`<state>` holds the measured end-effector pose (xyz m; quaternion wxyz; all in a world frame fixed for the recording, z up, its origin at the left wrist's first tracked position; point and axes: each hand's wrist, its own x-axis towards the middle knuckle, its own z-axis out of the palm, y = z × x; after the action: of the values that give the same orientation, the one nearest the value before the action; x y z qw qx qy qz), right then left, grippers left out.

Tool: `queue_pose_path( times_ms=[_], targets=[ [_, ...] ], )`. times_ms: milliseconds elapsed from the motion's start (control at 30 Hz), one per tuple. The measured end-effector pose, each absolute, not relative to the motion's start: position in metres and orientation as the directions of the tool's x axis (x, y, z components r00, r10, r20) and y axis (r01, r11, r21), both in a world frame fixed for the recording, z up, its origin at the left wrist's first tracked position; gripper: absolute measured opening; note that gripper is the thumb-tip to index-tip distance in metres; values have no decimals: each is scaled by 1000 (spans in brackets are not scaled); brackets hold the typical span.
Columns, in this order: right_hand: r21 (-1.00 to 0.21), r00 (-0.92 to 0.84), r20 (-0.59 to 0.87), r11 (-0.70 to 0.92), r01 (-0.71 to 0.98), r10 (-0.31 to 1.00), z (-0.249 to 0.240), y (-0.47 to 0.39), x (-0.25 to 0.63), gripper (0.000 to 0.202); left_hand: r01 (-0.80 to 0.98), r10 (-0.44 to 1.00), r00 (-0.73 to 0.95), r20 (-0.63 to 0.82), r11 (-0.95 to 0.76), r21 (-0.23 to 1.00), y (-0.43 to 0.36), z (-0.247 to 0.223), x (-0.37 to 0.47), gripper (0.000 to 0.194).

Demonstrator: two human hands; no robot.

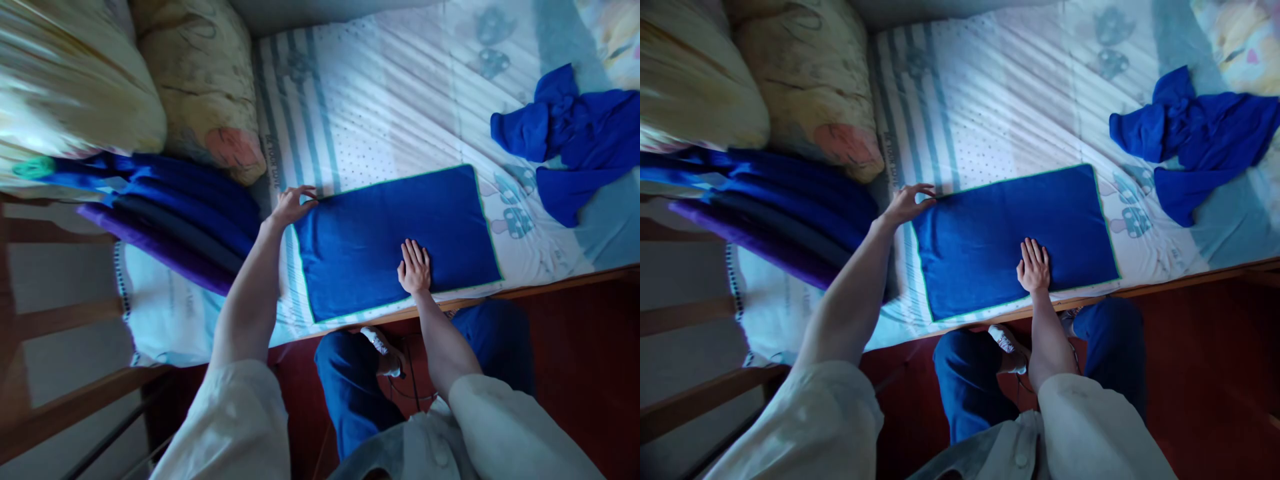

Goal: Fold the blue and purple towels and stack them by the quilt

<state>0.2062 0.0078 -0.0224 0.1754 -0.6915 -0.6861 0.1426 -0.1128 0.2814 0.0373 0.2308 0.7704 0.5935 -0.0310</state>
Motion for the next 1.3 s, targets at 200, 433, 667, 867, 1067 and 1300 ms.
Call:
queue_pose_path(
  times_ms=[200,433,667,867,1067,1300],
  targets=[
    [-430,11,40,7,903,999,-21,8,206,56,960,822,270,-501,-191,204,306,40,-121,39],
    [-442,6,33,10,897,999,-22,7,207,60,974,958,170,-232,-128,186,276,53,-115,53],
    [-449,22,39,-2,893,999,-21,7,206,60,832,903,426,-58,-366,416,176,7,-26,63],
    [-441,22,20,-11,898,1000,-22,8,206,60,884,994,-88,-61,106,455,192,-14,-98,73],
    [-437,19,16,-10,900,1000,-21,8,205,59,867,994,-103,29,75,493,143,-2,-65,73],
    [-393,19,-4,-19,919,1000,-17,8,206,60,845,996,88,-3,-73,529,19,-14,34,58]
  ],
)
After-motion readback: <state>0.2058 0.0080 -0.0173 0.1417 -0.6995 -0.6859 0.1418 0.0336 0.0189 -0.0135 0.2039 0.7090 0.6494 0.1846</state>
